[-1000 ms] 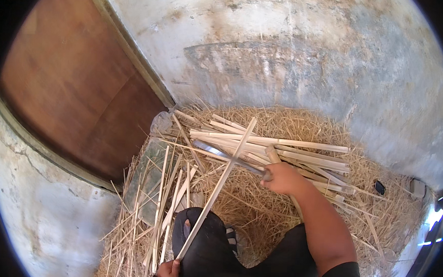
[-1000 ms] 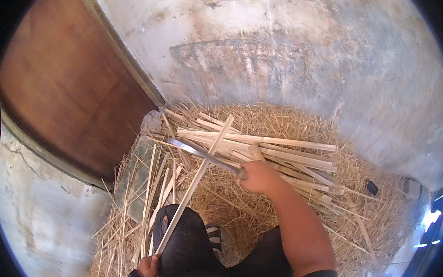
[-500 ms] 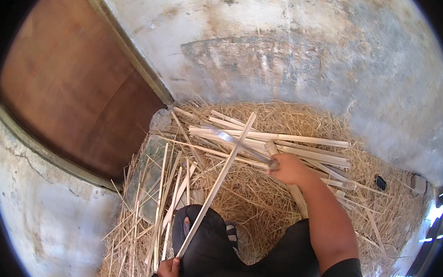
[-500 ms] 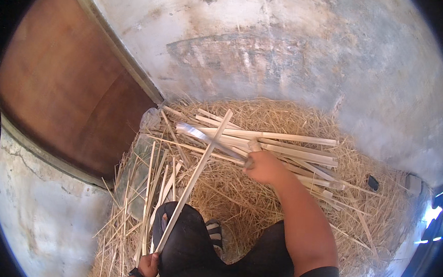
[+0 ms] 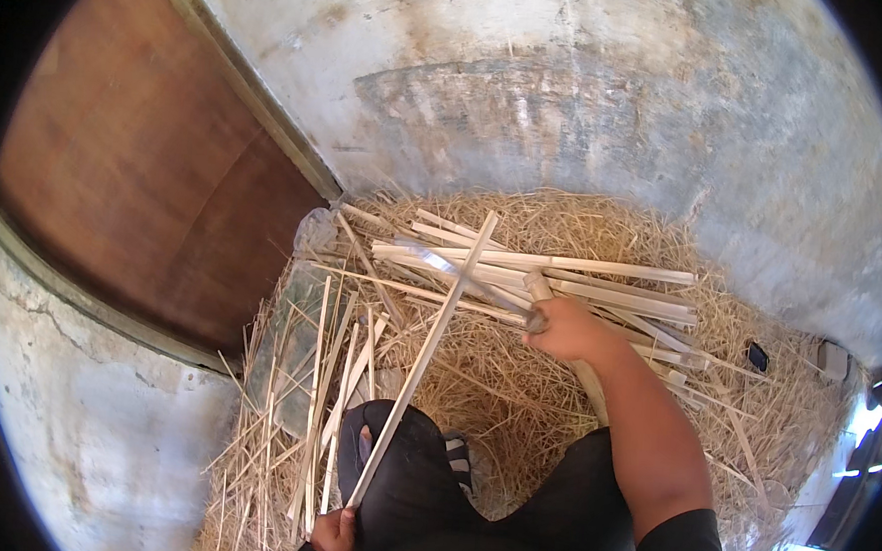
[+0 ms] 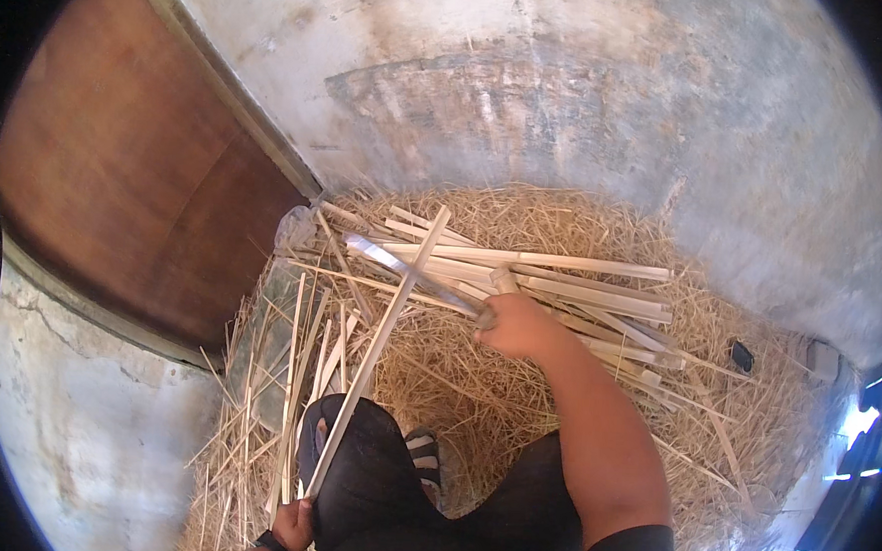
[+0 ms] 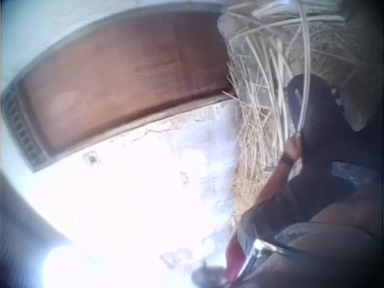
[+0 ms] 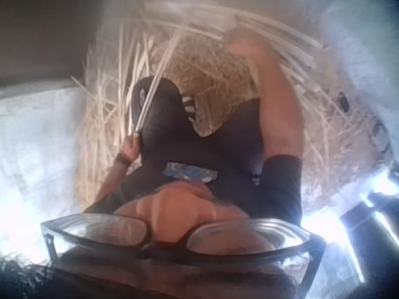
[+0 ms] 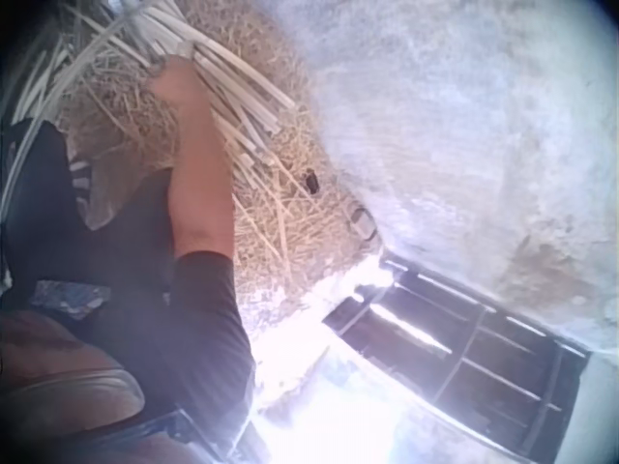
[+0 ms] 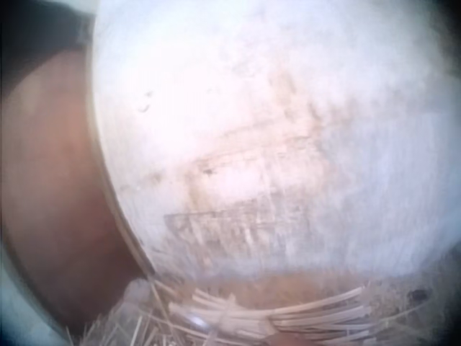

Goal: The person sits on a straw-covered floor and uses a machete to split long bamboo strips into thinner pieces. They hold the bamboo with one hand and repeatedly strike it with the machete, then gather the split pieces.

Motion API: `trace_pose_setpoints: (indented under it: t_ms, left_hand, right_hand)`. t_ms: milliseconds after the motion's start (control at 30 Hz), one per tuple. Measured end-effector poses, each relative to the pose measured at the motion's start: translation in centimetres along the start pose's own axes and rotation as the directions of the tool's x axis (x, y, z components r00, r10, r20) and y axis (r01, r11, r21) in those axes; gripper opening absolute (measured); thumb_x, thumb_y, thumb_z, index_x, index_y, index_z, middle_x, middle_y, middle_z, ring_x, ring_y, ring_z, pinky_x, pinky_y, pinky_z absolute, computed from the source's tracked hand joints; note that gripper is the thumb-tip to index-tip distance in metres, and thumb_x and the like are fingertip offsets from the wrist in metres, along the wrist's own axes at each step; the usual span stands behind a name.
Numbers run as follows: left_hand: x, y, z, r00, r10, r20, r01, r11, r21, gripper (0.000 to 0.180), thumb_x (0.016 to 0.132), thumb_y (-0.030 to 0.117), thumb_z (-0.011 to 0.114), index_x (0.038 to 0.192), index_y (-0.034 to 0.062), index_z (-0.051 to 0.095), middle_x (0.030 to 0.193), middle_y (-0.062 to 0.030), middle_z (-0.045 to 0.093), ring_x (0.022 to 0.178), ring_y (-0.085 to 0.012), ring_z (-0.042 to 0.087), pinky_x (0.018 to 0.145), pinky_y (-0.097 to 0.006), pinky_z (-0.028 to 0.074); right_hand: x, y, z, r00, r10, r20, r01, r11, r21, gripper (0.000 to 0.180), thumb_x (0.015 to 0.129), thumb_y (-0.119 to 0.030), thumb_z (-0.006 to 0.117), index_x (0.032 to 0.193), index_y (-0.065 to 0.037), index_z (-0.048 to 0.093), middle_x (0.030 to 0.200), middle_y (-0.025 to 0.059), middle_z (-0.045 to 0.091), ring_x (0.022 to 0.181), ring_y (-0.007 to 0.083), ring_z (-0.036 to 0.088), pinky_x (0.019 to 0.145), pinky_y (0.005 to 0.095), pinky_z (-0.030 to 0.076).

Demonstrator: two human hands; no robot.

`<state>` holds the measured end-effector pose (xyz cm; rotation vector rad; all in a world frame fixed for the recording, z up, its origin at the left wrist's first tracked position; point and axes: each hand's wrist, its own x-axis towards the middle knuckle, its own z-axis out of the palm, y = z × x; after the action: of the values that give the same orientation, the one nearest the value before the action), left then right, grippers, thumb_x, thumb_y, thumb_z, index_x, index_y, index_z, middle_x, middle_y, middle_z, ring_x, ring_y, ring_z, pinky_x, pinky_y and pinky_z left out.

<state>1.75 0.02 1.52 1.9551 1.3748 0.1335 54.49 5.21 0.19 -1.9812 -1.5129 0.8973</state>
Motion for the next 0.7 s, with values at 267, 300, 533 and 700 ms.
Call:
trace_pose_setpoints:
  t_ms: [267,300,533,700]
  left_hand:
    - [-0.5,-1.9,0.2,0.995,0.104,-0.002,-0.102,0.985,0.139,0.053,0.103,0.036,0.037,0.073,-0.0023,0.056,0.054,-0.0149,0.05,0.05,-0.0275,0.054,0.052,-0.04,0.042]
    - [-0.6,-2.1,0.3,0.993,0.118,-0.01,-0.115,0.981,0.157,0.053,0.103,0.036,0.037,0.07,-0.0016,0.055,0.053,-0.0155,0.049,0.05,-0.0282,0.054,0.052,-0.041,0.041]
    - [-0.6,-0.5,-0.2,1.0,0.014,0.0,-0.014,0.995,0.098,0.055,0.103,0.04,0.037,0.07,-0.0002,0.053,0.053,-0.0138,0.048,0.049,-0.0249,0.051,0.052,-0.041,0.041]
    - [-0.7,-1.5,-0.6,0.997,0.008,0.072,-0.007,1.0,-0.009,0.053,0.102,0.039,0.042,0.07,-0.0014,0.054,0.056,-0.0155,0.052,0.052,-0.0274,0.055,0.053,-0.04,0.042]
  right_hand:
    - [-3.4,-7.2,1.0,0.929,-0.304,0.211,0.356,0.887,-0.294,0.028,0.084,-0.032,0.072,0.099,-0.009,0.066,0.084,0.0176,0.068,0.082,0.0301,0.068,0.072,0.0451,0.052]
    - [-2.4,-4.9,0.5,0.961,-0.256,0.104,0.274,0.931,-0.242,0.029,0.084,-0.032,0.073,0.099,-0.009,0.066,0.085,0.0177,0.068,0.081,0.0304,0.068,0.072,0.0446,0.053]
    - [-0.9,-0.8,-0.8,0.99,-0.038,-0.138,0.045,0.998,0.046,0.029,0.079,-0.025,0.075,0.099,-0.005,0.066,0.087,0.0173,0.07,0.081,0.0308,0.069,0.076,0.0409,0.053]
    - [-2.9,-6.1,0.9,0.918,-0.38,0.111,0.395,0.863,-0.314,0.023,0.076,-0.016,0.072,0.095,-0.005,0.067,0.088,0.0183,0.07,0.08,0.0312,0.069,0.075,0.0427,0.053]
